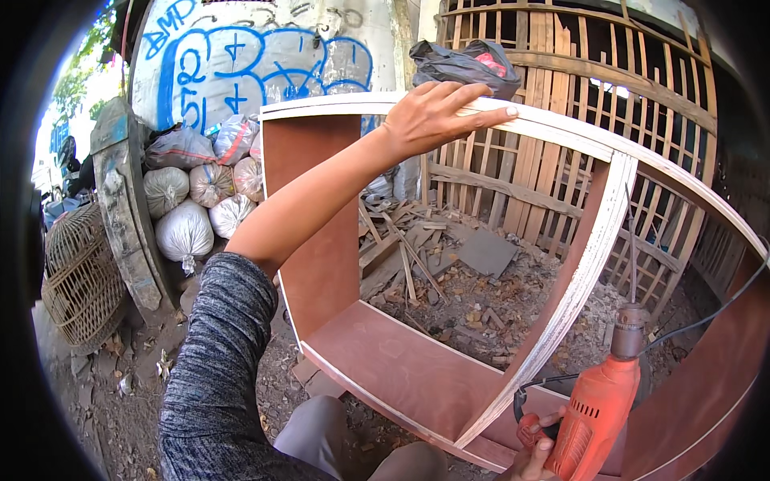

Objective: The person positions a wooden strip onto a wooden frame and secures it in place by driving screws with an electric drill.

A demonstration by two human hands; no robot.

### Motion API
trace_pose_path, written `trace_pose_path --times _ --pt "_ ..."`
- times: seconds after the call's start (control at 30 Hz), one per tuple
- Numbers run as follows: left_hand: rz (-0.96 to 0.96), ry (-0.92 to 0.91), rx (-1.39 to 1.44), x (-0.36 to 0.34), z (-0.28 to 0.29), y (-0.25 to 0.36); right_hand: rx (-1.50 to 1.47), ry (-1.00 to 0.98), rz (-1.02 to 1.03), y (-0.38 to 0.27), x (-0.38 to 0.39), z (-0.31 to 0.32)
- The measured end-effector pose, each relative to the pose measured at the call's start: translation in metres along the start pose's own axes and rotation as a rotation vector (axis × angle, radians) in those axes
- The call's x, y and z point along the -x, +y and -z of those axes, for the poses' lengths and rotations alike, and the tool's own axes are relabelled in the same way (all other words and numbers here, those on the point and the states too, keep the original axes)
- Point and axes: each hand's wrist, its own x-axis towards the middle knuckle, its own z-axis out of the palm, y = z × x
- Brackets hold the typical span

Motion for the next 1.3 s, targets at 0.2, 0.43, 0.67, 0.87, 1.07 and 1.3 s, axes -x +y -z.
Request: trace_pose_path --times 0.2,0.43,0.67,0.87,1.07,1.3 --pt "0.005 0.064 0.003 0.001 -0.006 -0.001 0.019 -0.013 -0.035 0.006 0.000 0.008" --pt "0.009 0.100 0.024 -0.001 -0.007 0.000 -0.155 -0.110 -0.176 -0.026 -0.008 -0.022" --pt "-0.033 0.029 -0.028 0.002 0.000 -0.007 -0.164 -0.049 -0.112 -0.035 -0.010 -0.042" --pt "-0.019 0.090 -0.053 -0.001 0.001 -0.002 -0.153 -0.062 -0.110 -0.030 -0.010 -0.035" --pt "-0.029 0.080 -0.015 0.000 -0.005 -0.005 -0.132 -0.061 -0.153 -0.027 -0.009 -0.029" --pt "-0.040 0.093 -0.013 0.004 -0.007 -0.007 0.100 -0.018 -0.019 -0.008 -0.008 -0.017"
